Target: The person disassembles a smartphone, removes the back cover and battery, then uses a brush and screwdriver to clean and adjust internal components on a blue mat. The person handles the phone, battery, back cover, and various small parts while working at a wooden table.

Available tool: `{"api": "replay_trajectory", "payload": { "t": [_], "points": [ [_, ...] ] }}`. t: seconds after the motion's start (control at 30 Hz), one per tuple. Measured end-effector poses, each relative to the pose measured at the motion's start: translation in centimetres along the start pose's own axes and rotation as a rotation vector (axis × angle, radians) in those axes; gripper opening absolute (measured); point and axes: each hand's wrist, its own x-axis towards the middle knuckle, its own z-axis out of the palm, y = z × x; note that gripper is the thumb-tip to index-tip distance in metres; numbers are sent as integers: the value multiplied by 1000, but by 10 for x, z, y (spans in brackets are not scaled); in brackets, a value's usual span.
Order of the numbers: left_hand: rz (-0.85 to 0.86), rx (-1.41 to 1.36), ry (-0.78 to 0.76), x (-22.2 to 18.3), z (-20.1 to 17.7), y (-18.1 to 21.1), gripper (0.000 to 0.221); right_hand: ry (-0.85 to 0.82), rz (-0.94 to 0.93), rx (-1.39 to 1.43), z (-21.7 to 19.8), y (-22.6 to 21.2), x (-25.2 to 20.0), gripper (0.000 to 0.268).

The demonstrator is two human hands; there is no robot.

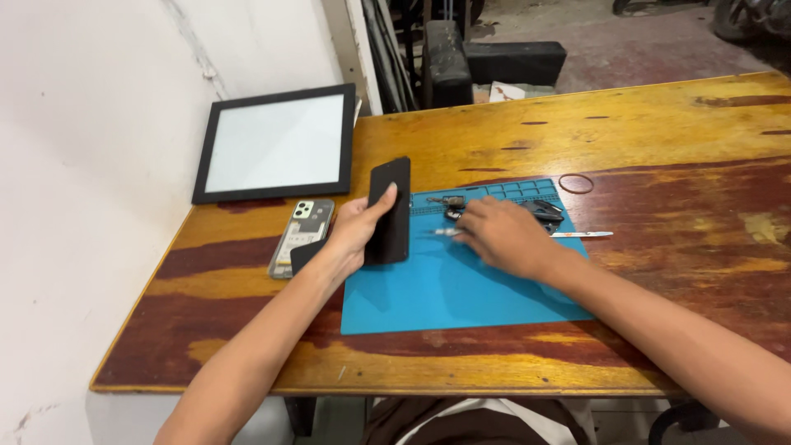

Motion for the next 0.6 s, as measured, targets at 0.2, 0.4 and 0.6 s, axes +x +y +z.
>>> {"api": "replay_trajectory", "payload": {
  "t": [0.2,0.4,0.6],
  "points": [
    [-64,-126,-59,-18,12,13,45,151,224,-132,-18,63,-7,19],
    [-117,-423,-150,-39,29,18,46,-128,564,-163,-37,121,-24,21],
    [-63,-477,-156,-46,33,15,35,-236,660,42,-44,136,-33,26]
  ]
}}
